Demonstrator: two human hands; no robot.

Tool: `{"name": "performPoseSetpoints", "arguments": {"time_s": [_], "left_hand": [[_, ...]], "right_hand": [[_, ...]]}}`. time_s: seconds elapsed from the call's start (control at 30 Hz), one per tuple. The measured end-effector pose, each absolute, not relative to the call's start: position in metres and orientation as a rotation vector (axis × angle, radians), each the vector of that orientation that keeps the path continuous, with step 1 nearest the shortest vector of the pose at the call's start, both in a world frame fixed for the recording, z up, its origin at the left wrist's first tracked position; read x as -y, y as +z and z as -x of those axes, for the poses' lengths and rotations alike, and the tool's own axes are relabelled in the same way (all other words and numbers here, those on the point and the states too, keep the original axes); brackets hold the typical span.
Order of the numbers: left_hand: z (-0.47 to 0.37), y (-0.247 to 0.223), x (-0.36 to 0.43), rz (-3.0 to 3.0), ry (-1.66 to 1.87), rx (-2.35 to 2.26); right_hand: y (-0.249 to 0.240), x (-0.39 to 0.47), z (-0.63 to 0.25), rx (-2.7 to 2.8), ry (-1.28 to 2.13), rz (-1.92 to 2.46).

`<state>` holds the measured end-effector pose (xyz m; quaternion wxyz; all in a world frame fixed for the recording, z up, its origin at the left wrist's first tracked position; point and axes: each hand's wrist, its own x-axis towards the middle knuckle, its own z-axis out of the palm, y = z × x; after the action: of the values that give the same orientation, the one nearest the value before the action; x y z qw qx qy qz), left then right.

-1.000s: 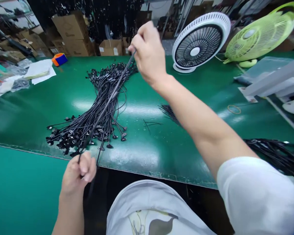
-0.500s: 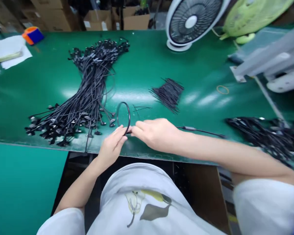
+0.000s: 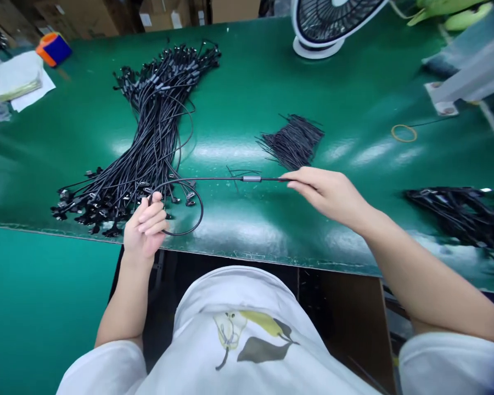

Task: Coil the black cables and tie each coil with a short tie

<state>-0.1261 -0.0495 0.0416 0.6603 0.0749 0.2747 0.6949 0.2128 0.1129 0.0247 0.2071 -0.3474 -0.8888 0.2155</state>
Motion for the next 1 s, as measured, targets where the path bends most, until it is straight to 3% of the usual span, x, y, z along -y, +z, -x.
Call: {"name": "performPoseSetpoints", "arguments": {"time_s": [0.2, 0.4, 0.57, 0.73, 0.87, 1.0], "left_hand": [[0.131, 0.039, 0.051, -0.158, 1.610, -0.718], [0.117, 0.029, 0.039, -0.444, 1.630, -1.108], [0.071, 0.014, 0.036, -0.898, 1.476, -1.334], [0.053, 0.018, 0.047, -1.200, 1.072, -1.261], [0.050, 0.019, 0.044, -0.978, 1.225, -1.086], [0.037, 0.009, 0.038, -0.749, 1.290, -1.002]], "right_hand": [[0.023, -0.112, -0.218, 2.401, 0.541, 1.030], [0.035, -0.066, -0.204, 2.773, 0.142, 0.873], [0.060, -0.019, -0.164, 2.997, 0.540, 0.148], [0.061, -0.043, -0.135, 2.596, 0.819, 0.525], [0.029, -0.055, -0.121, 1.988, 1.163, 0.753], [-0.002, -0.042, -0.110, 1.350, 1.761, 0.799]]}}
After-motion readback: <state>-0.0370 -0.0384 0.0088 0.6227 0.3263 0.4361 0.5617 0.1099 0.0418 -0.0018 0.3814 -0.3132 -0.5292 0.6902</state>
